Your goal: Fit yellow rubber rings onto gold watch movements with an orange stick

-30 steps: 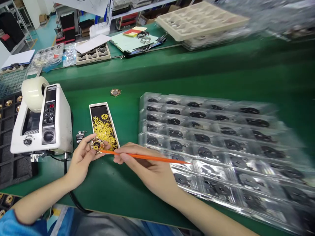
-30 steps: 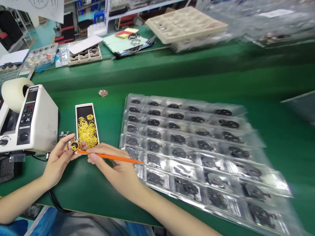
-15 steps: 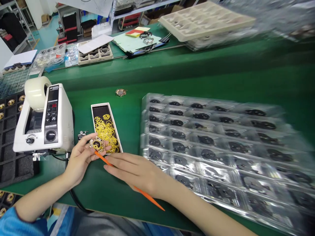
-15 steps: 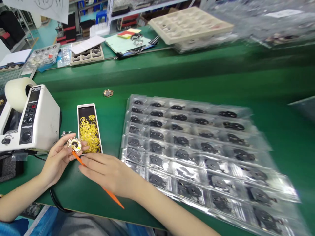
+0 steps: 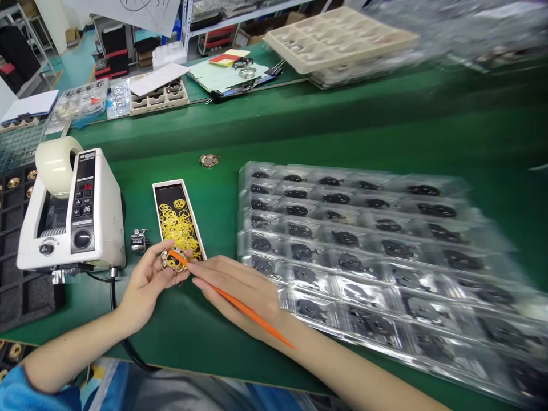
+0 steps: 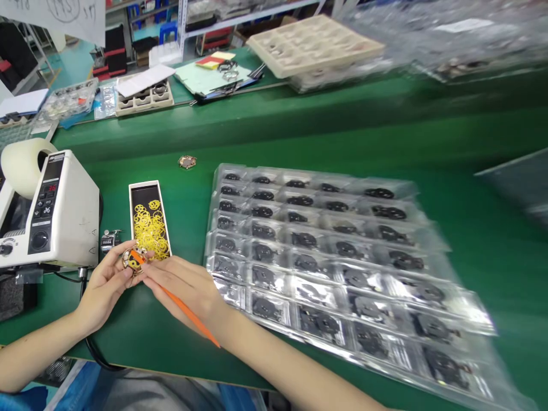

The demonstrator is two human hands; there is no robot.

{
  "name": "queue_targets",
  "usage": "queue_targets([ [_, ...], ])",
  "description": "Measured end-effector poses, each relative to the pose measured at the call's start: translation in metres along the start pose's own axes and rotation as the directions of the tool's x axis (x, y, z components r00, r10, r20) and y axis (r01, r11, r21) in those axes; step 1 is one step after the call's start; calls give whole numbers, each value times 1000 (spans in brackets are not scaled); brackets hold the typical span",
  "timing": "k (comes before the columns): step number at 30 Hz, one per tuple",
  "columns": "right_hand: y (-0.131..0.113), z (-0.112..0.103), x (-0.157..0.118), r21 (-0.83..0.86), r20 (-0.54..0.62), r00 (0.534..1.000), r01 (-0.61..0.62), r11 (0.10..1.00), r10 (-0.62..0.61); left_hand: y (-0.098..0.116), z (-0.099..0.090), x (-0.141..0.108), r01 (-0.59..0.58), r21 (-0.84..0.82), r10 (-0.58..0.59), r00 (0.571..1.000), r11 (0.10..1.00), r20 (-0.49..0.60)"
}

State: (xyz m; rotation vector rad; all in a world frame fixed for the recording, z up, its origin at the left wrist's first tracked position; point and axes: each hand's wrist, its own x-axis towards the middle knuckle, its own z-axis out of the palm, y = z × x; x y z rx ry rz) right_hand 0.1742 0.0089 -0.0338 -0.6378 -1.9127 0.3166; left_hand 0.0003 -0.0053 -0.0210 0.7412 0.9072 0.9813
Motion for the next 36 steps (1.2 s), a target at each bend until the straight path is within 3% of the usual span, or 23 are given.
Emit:
queue_targets([
  [4, 3, 5, -5, -26, -28, 1000, -9, 1000, 8, 1, 1, 1, 15, -13, -15, 1000, 1000, -12],
  [6, 4, 4, -5, -75, -6, 999, 43, 996, -43, 1, 0, 1, 26, -24, -27, 999, 999, -17],
  [8, 4, 2, -3, -154, 83, 980, 190, 970, -179, 2, 0, 2, 32, -30, -33, 999, 999, -33],
  [10, 4, -2, 0, -231, 229, 927, 347, 909, -296, 3, -1, 3, 45, -28, -47, 997, 999, -68],
  [13, 5, -7, 4, -281, 366, 874, 432, 857, -320, 6, -2, 4, 86, -19, -87, 989, 996, -121],
  [16, 5, -9, 4, -237, 315, 901, 380, 894, -299, 8, -2, 6, 92, 4, -91, 986, 996, -139],
  [18, 4, -9, 2, -175, 177, 960, 249, 953, -218, 9, -1, 7, 79, 41, -73, 988, 996, -138],
  [20, 2, -11, 0, -75, 20, 998, 64, 995, -62, 10, 1, 7, 72, 85, -61, 990, 994, -127],
  [23, -2, -16, 0, 56, -67, 982, -171, 984, 174, 9, 2, 7, 60, 150, -44, 993, 987, -108],
  [25, -4, -19, 0, 47, -78, 963, -254, 966, 258, 9, 2, 6, 37, 192, -17, 995, 981, -100],
  [27, -6, -20, 0, 4, -91, 964, -251, 968, 251, 8, 2, 6, 18, 220, 2, 996, 975, -91],
  [31, -10, -9, -4, -27, -2, 989, -148, 989, 148, 7, 2, 4, -7, 254, 27, 997, 967, -78],
  [36, -12, 13, -9, -232, 22, 992, -114, 966, 122, 2, 6, -1, -93, 333, 126, 989, 938, -78],
])
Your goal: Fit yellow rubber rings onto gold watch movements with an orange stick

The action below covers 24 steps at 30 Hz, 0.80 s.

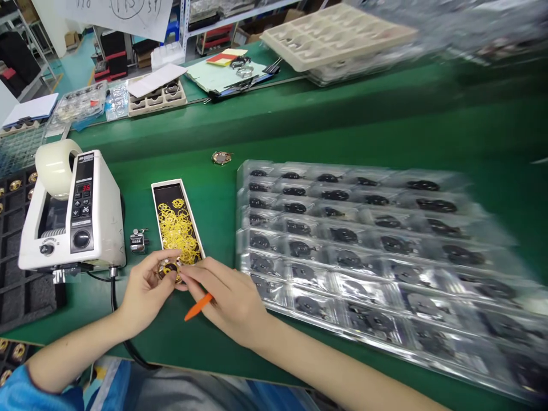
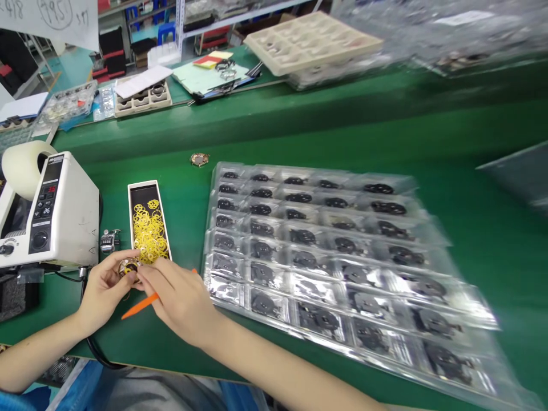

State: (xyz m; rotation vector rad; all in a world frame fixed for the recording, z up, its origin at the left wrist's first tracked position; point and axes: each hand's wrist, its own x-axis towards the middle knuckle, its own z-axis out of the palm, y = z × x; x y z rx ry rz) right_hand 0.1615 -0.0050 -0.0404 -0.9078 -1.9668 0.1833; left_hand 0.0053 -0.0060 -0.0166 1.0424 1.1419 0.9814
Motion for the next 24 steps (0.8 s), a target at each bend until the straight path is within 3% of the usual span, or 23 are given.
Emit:
queue_targets([
  [6, 1, 7, 3, -15, -39, 995, -94, 995, 94, -10, 4, -9, -118, 193, 122, 992, 974, -12],
  [10, 1, 7, 4, 89, -9, 984, -175, 980, 177, -16, 4, -15, -216, 304, 214, 976, 928, 40],
  [14, 3, 7, 6, 197, 55, 959, -283, 939, 278, -19, 3, -17, -230, 371, 210, 973, 900, 95],
  [18, 4, 4, 9, 324, 103, 964, -264, 908, 243, -19, 1, -12, -204, 349, 182, 979, 915, 94],
  [21, 4, -5, 13, 428, 142, 962, -274, 861, 235, -16, -3, -2, -193, 260, 194, 981, 946, 25],
  [24, 11, -14, 17, 363, 176, 928, -371, 855, 328, -10, -9, 8, -168, 155, 181, 981, 974, -73],
])
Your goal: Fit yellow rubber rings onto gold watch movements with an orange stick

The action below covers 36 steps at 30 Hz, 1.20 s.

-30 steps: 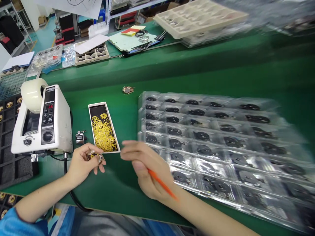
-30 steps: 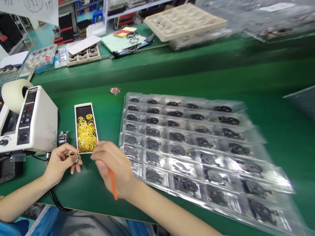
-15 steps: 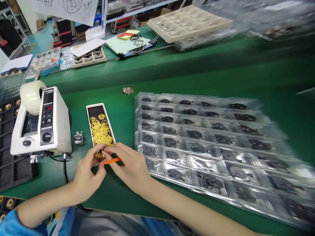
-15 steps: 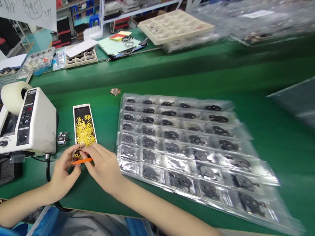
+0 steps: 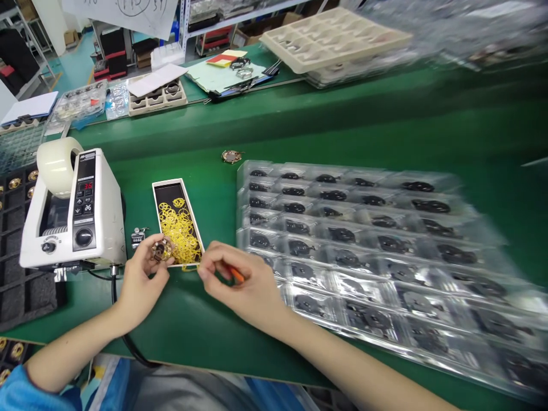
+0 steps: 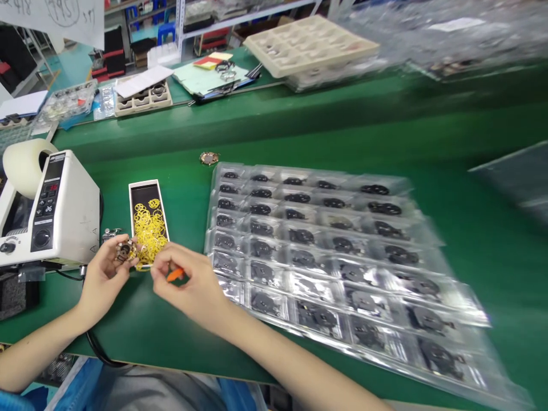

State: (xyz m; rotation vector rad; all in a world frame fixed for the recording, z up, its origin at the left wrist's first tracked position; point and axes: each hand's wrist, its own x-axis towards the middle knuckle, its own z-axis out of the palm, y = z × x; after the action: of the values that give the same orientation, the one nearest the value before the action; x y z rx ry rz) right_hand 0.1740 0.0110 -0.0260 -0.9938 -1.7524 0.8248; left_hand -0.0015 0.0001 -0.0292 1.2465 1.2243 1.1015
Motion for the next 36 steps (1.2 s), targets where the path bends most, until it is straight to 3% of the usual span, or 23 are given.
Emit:
queue_targets([
  [3, 9, -9, 6, -241, 107, 981, -133, 961, 163, 8, -6, 8, 24, -76, -27, 999, 997, -40],
  [6, 16, -14, 10, -476, 214, 937, -145, 867, 274, 14, -10, 12, 64, -140, -69, 997, 988, -32],
  [10, 14, -37, 6, -496, 175, 966, -79, 865, 188, 16, -12, 14, 118, -180, -119, 993, 977, 6],
  [13, 11, -72, -9, -486, 117, 988, -28, 874, 97, 18, -13, 13, 115, -177, -115, 993, 978, 8],
  [15, 11, -98, -24, -513, 154, 984, 6, 858, 85, 21, -13, 11, 106, -173, -107, 994, 979, 8],
  [19, 11, -141, -53, -630, 367, 902, 60, 774, 229, 26, -15, 9, 163, -198, -154, 986, 967, 58],
  [22, 14, -158, -72, -731, 437, 841, 125, 671, 319, 27, -15, 9, 269, -243, -240, 960, 932, 143],
  [24, 18, -163, -84, -781, 415, 851, 154, 605, 320, 27, -15, 8, 331, -266, -285, 938, 905, 198],
  [26, 24, -162, -96, -837, 337, 892, 136, 531, 303, 27, -14, 6, 352, -283, -297, 930, 892, 219],
  [30, 32, -148, -113, -930, 119, 941, -6, 367, 316, 27, -11, 3, 323, -293, -265, 938, 900, 223],
  [33, 35, -139, -119, -945, 33, 906, -109, 309, 422, 26, -9, 3, 306, -290, -244, 941, 907, 233],
  [36, 41, -142, -122, -924, 18, 836, -195, 328, 549, 25, -9, 3, 304, -298, -238, 942, 905, 238],
])
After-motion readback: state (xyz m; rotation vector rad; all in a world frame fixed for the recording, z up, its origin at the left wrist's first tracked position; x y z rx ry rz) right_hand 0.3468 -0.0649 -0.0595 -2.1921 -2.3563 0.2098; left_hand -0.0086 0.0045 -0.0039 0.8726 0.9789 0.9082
